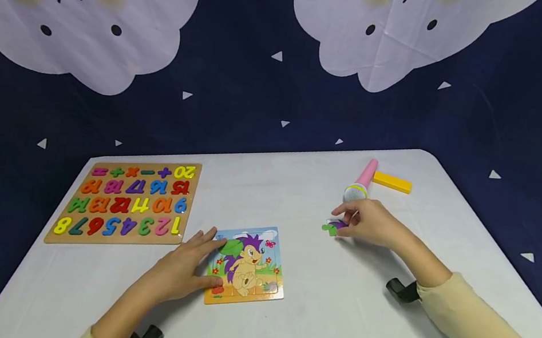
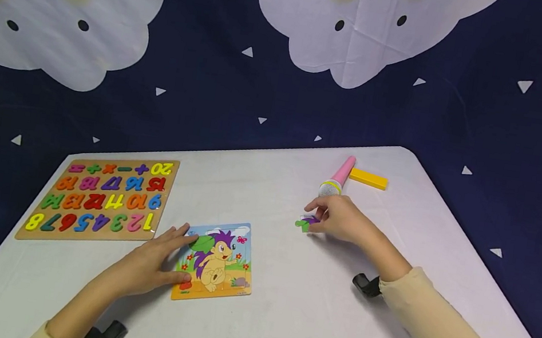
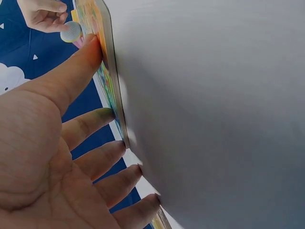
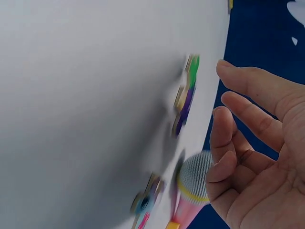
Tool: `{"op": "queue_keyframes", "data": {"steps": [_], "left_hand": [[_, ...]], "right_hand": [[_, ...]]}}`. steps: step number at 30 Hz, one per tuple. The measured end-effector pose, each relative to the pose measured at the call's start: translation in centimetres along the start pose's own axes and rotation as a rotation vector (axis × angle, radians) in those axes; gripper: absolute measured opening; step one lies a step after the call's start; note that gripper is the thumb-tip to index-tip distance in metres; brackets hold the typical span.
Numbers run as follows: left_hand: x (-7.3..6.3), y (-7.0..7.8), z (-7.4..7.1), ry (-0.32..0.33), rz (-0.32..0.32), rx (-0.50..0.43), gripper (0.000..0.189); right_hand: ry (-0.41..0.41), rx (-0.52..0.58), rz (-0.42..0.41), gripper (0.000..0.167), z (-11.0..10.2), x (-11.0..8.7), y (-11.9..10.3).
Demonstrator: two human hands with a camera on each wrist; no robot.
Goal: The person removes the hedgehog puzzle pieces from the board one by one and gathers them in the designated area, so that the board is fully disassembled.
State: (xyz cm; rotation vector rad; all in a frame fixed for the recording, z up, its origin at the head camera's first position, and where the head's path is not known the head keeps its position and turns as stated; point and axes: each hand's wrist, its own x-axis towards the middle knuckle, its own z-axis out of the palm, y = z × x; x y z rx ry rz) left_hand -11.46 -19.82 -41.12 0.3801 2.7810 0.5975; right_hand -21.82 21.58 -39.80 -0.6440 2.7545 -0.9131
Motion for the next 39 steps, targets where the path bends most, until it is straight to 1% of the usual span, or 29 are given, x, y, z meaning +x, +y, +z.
{"op": "queue_keyframes", "data": {"steps": [8,15,20,25,32,39], "left_hand": [[-0.3,-0.3,-0.1,0.016,-0.01,0.037,0.083],[-0.5,-0.5,-0.1,0.051,0.004,0.073,0.082],[-0.7,-0.8,-0.2,0.07,-0.017,0.073,0.089],[-0.9,-0.9,-0.4,0.054,-0.045,0.053,0.097],[-0.9,-1.0,-0.5,0.034,-0.053,0.039,0.099],[-0.8,-0.9,-0.5,0.026,-0.053,0.02,0.098]], "right_hand": [[-0.037,0.041,-0.053,0.035,1.7,1.4,-2.6],[-0.082,0.085,-0.075,0.036,3.9,2.9,-6.6],[-0.112,0.116,-0.099,0.038,6.0,4.1,-9.5],[-0.159,0.128,-0.099,0.038,8.4,5.1,-11.8],[-0.172,0.135,-0.109,0.038,11.1,6.4,-13.9],[-0.167,0.15,-0.088,0.038,12.7,7.2,-15.1]]}}
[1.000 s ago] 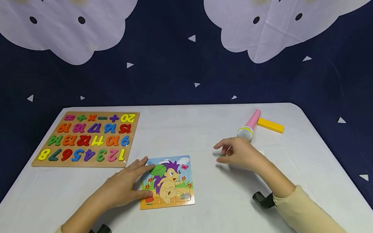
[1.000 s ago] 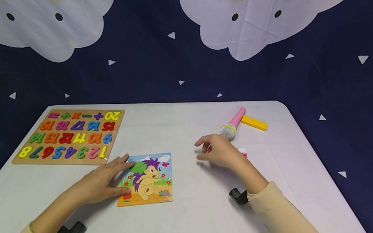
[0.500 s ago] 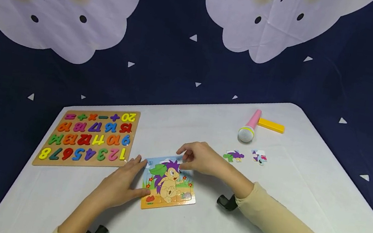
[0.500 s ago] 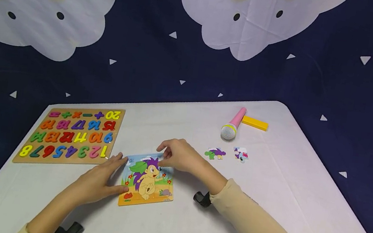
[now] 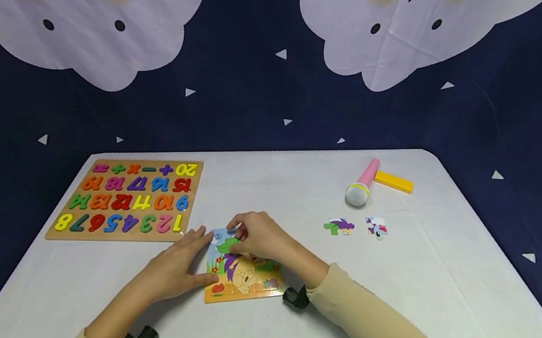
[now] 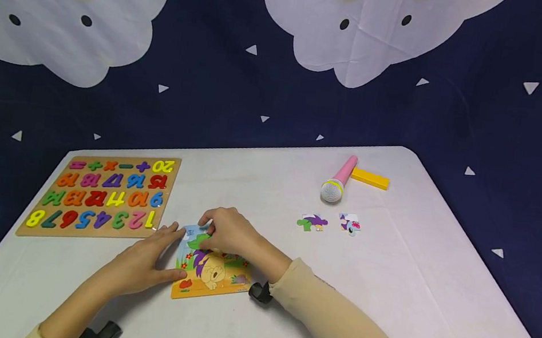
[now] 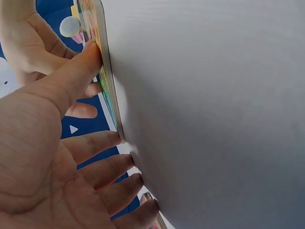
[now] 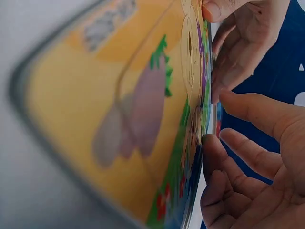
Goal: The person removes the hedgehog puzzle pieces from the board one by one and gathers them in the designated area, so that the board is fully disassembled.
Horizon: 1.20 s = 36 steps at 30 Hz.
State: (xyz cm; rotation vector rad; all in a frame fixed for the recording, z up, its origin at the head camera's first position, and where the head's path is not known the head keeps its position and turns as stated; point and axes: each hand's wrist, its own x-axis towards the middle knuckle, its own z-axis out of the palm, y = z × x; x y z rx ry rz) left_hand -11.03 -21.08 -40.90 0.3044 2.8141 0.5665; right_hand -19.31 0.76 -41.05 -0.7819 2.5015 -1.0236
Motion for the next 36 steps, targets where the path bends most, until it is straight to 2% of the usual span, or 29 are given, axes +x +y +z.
{"op": "queue_keyframes", "data": {"steps": [8,16,20,36], "left_hand": [[0.0,0.1,-0.1,-0.004,-0.005,0.005,0.098],[0.1,0.2,-0.1,-0.016,-0.003,-0.016,0.097],[0.1,0.2,-0.1,-0.017,-0.006,-0.018,0.097],[0.2,0.2,-0.1,-0.012,0.0,-0.005,0.096]], "right_hand": [[0.004,0.014,0.084,0.047,0.9,0.5,-0.8],[0.057,-0.107,0.136,0.052,1.7,0.5,-1.7],[0.07,-0.127,0.153,0.052,1.9,0.4,-2.0],[0.092,-0.046,0.145,0.054,2.1,0.6,-1.7]]}}
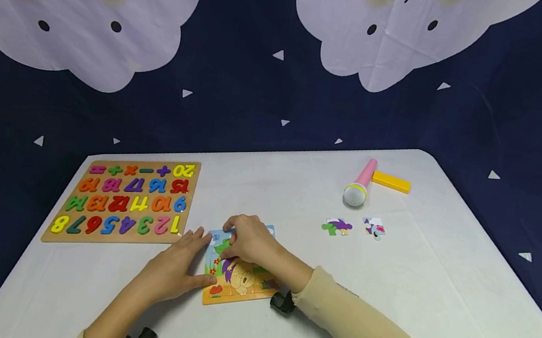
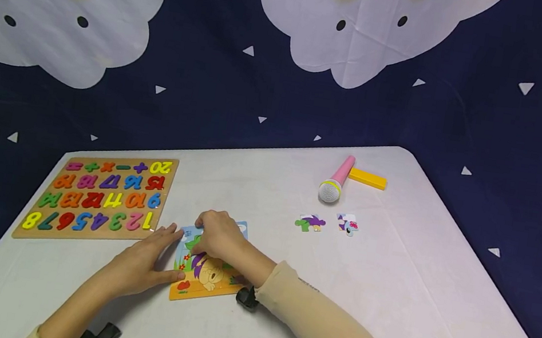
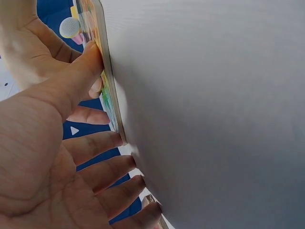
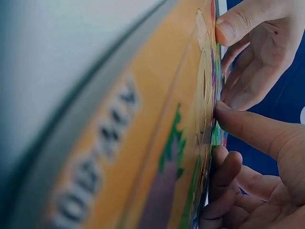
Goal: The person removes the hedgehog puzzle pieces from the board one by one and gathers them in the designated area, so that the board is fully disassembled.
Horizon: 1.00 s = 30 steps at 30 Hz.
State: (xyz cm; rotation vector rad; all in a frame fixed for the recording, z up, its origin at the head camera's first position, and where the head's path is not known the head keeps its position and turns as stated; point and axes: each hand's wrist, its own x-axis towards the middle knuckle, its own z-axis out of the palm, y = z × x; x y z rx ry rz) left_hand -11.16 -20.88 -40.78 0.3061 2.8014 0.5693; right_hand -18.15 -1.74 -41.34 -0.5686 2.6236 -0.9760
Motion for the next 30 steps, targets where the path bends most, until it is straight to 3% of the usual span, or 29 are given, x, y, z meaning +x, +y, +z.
{"op": "queue_keyframes", "data": {"steps": [13,30], "left_hand": [[-0.03,0.0,-0.01,0.012,0.009,0.008,0.095],[0.05,-0.14,0.12,0.016,0.018,0.019,0.095]], "right_hand": [[-0.002,0.011,-0.019,0.046,-0.05,0.05,0.15],[-0.077,0.097,0.013,0.043,-0.72,0.28,0.53]]}}
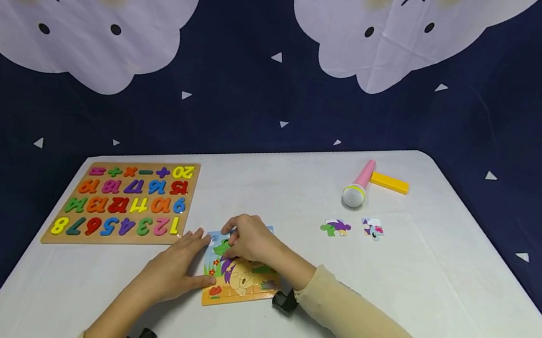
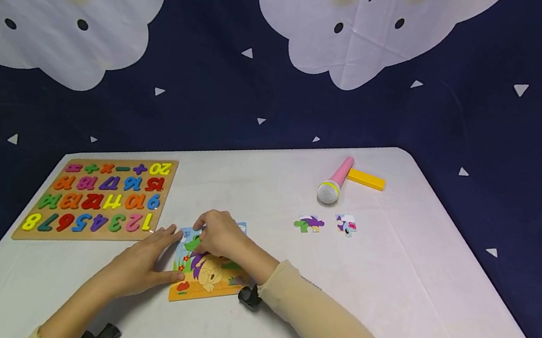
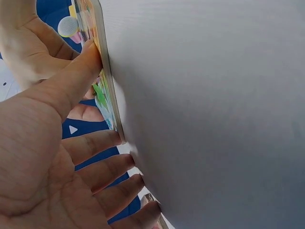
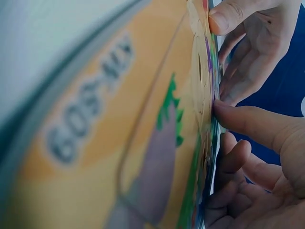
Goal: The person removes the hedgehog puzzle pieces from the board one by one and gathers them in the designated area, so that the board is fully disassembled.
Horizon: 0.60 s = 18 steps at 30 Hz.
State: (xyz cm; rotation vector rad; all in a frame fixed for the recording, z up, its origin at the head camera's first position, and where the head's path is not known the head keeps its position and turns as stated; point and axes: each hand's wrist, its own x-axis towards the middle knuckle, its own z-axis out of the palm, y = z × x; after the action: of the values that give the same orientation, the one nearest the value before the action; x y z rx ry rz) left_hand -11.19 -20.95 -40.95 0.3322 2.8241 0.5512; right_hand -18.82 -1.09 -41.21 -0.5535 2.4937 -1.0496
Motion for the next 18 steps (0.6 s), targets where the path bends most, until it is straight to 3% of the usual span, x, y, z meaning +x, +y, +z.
{"op": "queue_keyframes", "data": {"steps": [10,18], "left_hand": [[0.17,-0.03,0.03,-0.008,0.001,0.001,0.096],[-0.06,-0.02,-0.18,-0.019,-0.01,-0.007,0.097]], "right_hand": [[0.003,0.023,-0.028,0.04,-0.06,0.14,0.59],[0.007,-0.042,-0.103,0.038,-0.38,0.12,0.68]]}}
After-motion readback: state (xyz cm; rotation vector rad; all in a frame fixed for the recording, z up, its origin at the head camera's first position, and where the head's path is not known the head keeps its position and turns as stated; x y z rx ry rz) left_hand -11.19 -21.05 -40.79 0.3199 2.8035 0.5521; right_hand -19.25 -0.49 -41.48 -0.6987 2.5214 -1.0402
